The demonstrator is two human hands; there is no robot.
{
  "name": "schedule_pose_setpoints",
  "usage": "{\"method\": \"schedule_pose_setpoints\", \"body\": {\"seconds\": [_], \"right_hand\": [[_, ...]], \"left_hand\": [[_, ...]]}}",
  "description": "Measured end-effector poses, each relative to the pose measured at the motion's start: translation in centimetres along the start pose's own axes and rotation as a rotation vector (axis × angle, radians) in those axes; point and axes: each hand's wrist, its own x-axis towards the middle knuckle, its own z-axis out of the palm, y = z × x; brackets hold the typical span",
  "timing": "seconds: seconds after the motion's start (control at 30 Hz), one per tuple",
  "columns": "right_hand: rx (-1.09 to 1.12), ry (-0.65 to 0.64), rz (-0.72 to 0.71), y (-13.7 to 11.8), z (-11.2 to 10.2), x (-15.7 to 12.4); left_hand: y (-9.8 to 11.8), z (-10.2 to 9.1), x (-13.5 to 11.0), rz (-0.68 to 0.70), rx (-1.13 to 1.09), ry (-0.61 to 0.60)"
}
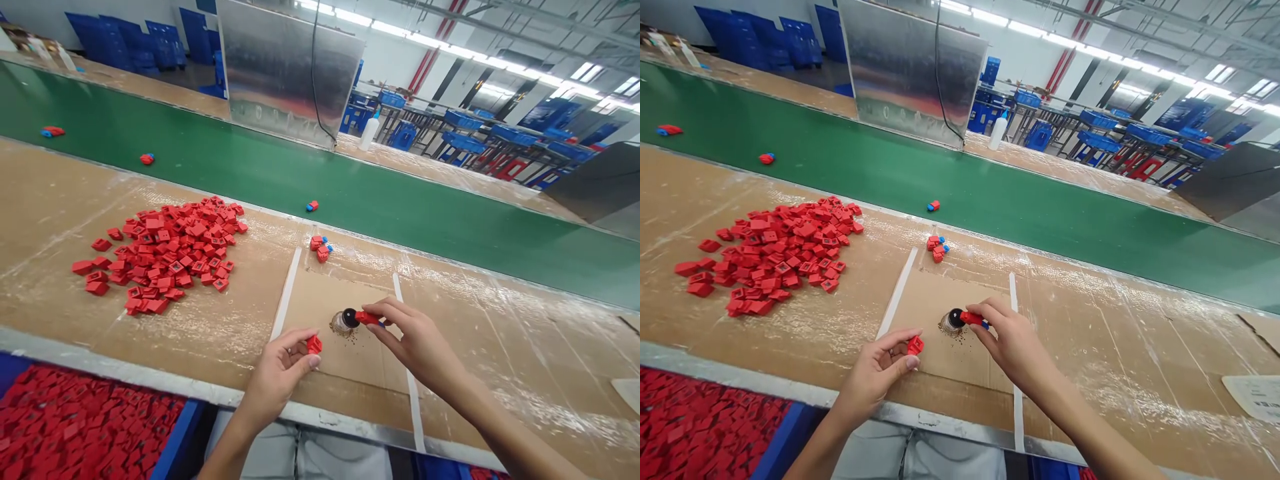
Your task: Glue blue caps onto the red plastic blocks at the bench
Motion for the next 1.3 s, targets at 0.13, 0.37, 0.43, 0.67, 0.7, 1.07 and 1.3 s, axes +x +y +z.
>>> {"method": "schedule_pose_setpoints", "body": {"seconds": [0.13, 0.37, 0.43, 0.67, 0.7, 1.07, 1.3], "right_hand": [[-0.014, 0.004, -0.037, -0.2, 0.0, 0.1], [-0.023, -0.018, -0.032, -0.1, 0.3, -0.1], [-0.014, -0.018, -0.04, 0.0, 0.4, -0.2], [-0.005, -0.022, -0.053, -0.1, 0.3, -0.2], [-0.009, -0.018, -0.059, -0.1, 0.3, -0.1], [-0.017, 0.021, -0.073, -0.6, 0.1, 0.4], [-0.036, 0.08, -0.07, -1.0, -0.4, 0.8]], "left_hand": [[0.2, 0.1, -0.2, -0.007, -0.003, -0.02], [0.4, 0.2, -0.3, -0.027, -0.007, -0.037], [0.4, 0.2, -0.3, -0.028, -0.009, -0.044], [0.5, 0.2, -0.5, -0.017, 0.007, -0.049], [0.5, 0.2, -0.5, -0.014, 0.004, -0.05], [0.4, 0.2, -0.3, 0.023, -0.009, -0.059], [0.2, 0.1, -0.4, 0.029, -0.037, -0.069]]}}
